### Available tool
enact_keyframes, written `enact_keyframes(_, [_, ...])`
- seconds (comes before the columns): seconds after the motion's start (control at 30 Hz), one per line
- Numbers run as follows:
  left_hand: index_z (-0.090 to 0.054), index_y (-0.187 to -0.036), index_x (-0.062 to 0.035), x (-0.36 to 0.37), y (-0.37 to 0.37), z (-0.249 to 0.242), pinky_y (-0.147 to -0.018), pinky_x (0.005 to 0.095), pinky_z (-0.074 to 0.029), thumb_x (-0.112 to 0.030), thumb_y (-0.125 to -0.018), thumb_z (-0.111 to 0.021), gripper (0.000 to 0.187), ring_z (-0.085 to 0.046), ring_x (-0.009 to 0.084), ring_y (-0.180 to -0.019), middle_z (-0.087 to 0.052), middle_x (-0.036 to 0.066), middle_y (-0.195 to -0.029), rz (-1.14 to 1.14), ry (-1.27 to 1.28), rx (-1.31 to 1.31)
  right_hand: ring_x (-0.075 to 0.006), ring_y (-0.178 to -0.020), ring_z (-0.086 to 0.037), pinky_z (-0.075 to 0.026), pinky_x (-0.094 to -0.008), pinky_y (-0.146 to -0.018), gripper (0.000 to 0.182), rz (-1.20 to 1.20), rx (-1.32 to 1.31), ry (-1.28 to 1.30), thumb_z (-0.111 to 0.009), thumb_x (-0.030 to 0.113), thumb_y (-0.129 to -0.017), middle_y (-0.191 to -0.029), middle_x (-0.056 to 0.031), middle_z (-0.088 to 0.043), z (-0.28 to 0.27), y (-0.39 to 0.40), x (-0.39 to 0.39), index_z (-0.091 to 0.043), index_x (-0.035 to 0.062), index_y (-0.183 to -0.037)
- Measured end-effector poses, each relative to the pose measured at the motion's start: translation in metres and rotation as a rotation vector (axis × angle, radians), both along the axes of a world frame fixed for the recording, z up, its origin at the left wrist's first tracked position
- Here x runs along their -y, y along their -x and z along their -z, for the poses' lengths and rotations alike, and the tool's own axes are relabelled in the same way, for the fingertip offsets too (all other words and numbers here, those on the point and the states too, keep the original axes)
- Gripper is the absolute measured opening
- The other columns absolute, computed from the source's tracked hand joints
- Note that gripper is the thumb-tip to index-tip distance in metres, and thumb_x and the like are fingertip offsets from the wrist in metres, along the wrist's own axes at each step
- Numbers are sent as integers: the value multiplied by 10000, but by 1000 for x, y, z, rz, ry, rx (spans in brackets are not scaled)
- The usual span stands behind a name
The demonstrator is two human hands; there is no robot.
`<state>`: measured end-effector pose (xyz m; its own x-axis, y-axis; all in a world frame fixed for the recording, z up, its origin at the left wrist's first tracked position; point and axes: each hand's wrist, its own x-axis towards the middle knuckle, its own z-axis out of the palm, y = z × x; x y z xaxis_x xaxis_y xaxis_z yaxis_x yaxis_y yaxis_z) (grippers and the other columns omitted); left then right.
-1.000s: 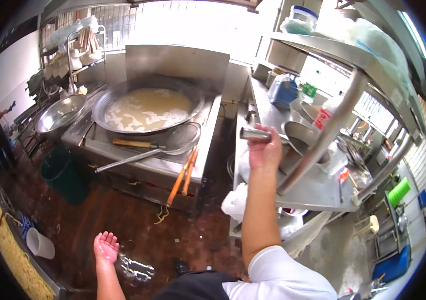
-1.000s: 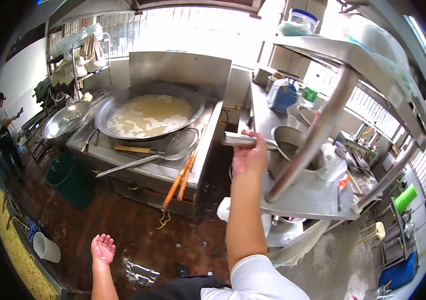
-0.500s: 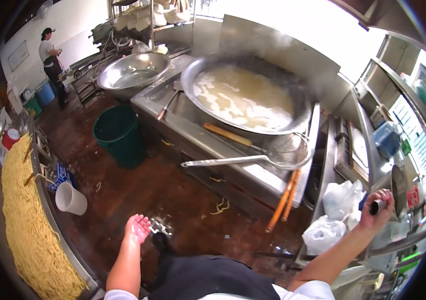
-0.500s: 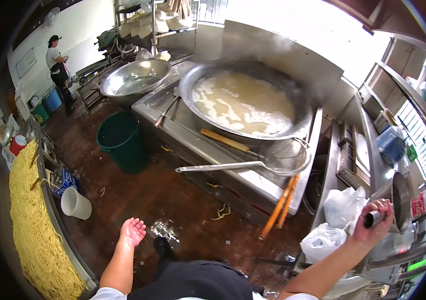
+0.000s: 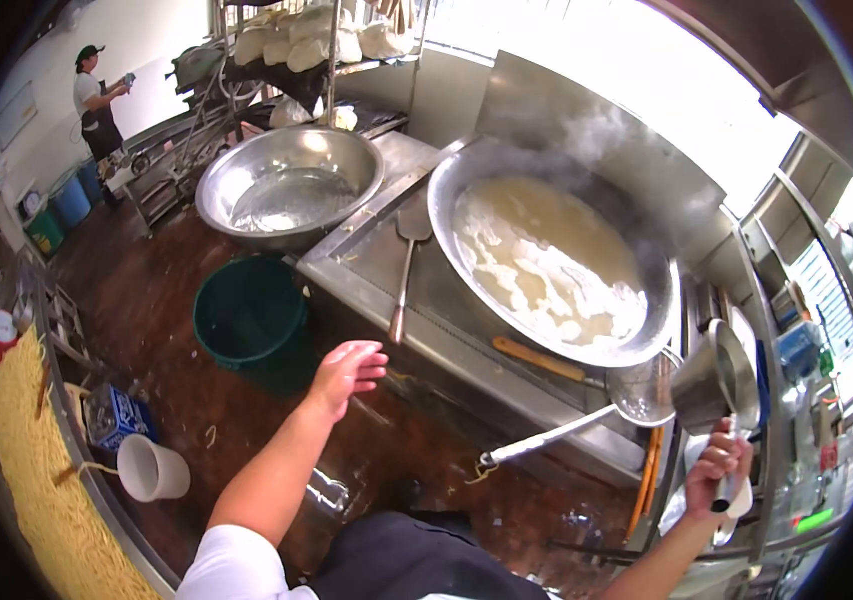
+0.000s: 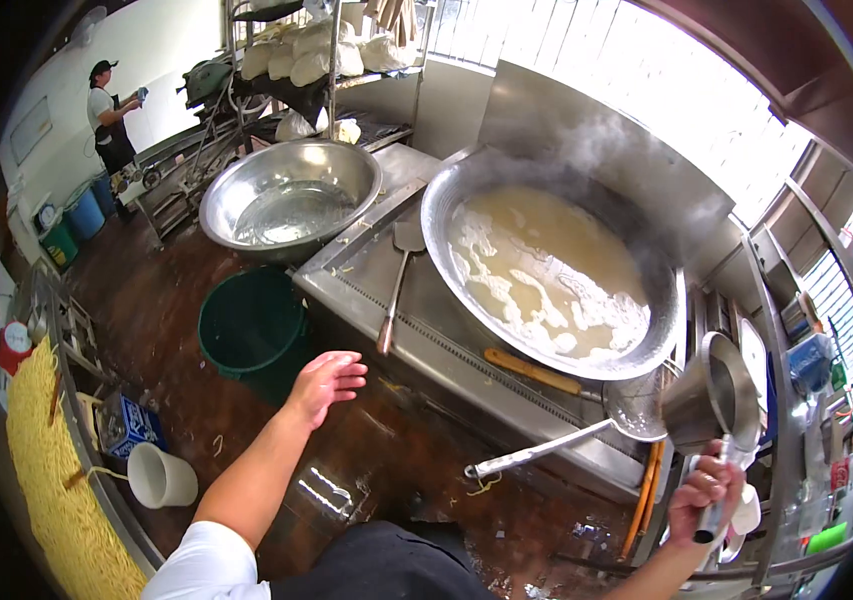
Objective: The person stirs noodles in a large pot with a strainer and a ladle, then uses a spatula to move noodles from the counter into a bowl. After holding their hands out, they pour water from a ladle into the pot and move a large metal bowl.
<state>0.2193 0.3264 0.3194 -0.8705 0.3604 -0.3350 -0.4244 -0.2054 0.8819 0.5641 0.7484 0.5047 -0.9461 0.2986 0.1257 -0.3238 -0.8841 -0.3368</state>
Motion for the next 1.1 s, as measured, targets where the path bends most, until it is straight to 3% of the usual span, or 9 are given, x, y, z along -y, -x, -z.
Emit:
enact_keyframes(0.23, [-615, -1207, -88, -8, 78, -2, -783, 287, -520, -274, -982, -618, 292, -651, 116, -912, -694, 31, -1074, 258, 188, -76, -192, -699, -635, -485, -334, -609, 416, -156, 111, 96, -447, 161, -947, -821, -43, -590, 58, 142, 53, -498, 13, -1333])
enact_keyframes(0.37, [-606, -1247, -82, 2, 160, 12, -731, 250, -492, -286, -958, -650, 356, -608, 72, -861, -673, -4, -1034, 241, 239, -98, -157, -512, -530, -445, -331, -452, 334, -196, 394, -2, -538, 147, -882, -709, -17, -536, 65, 230, 72, -534, 59, -1204])
enact_keyframes(0.53, [-579, -1328, -81, -94, 307, 2, -752, 289, -480, -314, -947, -669, 455, -571, 98, -978, -644, 27, -1125, 120, -8, -121, -150, -480, -470, -373, -295, -446, 356, -122, 659, -249, -617, 124, -829, -672, -27, -511, 64, 361, 123, -544, 35, -1166])
enact_keyframes(0.67, [-524, -1398, -88, -171, 428, 39, -825, 316, -457, -440, -924, -664, 607, -539, 148, -1103, -579, 22, -1310, 109, 8, -171, -141, -487, -427, -358, -279, -466, 382, -154, 727, -197, -626, 103, -795, -671, -50, -476, 63, 456, 145, -533, 4, -1152])
enact_keyframes(0.8, [-543, -1326, 17, -207, 487, 38, -998, 346, -478, -215, -997, -580, 404, -606, 190, -1102, -641, 112, -1203, 189, -112, -10, -145, -496, -427, -382, -284, -480, 415, -212, 745, -213, -642, 61, -767, -676, -58, -480, 64, 527, 157, -527, -11, -1159])
enact_keyframes(0.83, [-617, -1169, -45, -208, 502, 50, -706, 251, -499, -260, -962, -628, 298, -625, 147, -841, -668, 38, -991, 179, -176, -69, -159, -507, -465, -404, -290, -493, 421, -201, 791, -250, -649, 59, -765, -686, -69, -502, 62, 542, 161, -530, -17, -1162])
enact_keyframes(0.87, [-635, -1087, -50, -214, 512, 61, -664, 264, -513, -217, -950, -631, 215, -619, 132, -774, -661, 27, -909, 128, -280, -39, -159, -507, -465, -404, -290, -493, 421, -191, 808, -226, -649, 59, -765, -686, -69, -502, 63, 552, 164, -530, -17, -1162])
enact_keyframes(1.03, [-672, -983, -34, -210, 530, 83, -663, 301, -540, -155, -943, -595, 149, -640, 128, -742, -679, 36, -867, 403, 31, -112, -177, -558, -570, -446, -287, -521, 408, -278, 946, -472, -672, 55, -761, -704, -88, -584, 65, 580, 167, -549, -18, -1143])
enact_keyframes(1.1, [-676, -967, -33, -210, 525, 86, -665, 303, -544, -179, -955, -583, 173, -647, 139, -736, -683, 37, -856, 467, -177, 72, -168, -562, -573, -449, -284, -522, 408, -265, 995, -548, -676, 54, -761, -704, -85, -591, 61, 587, 167, -550, -18, -1142])
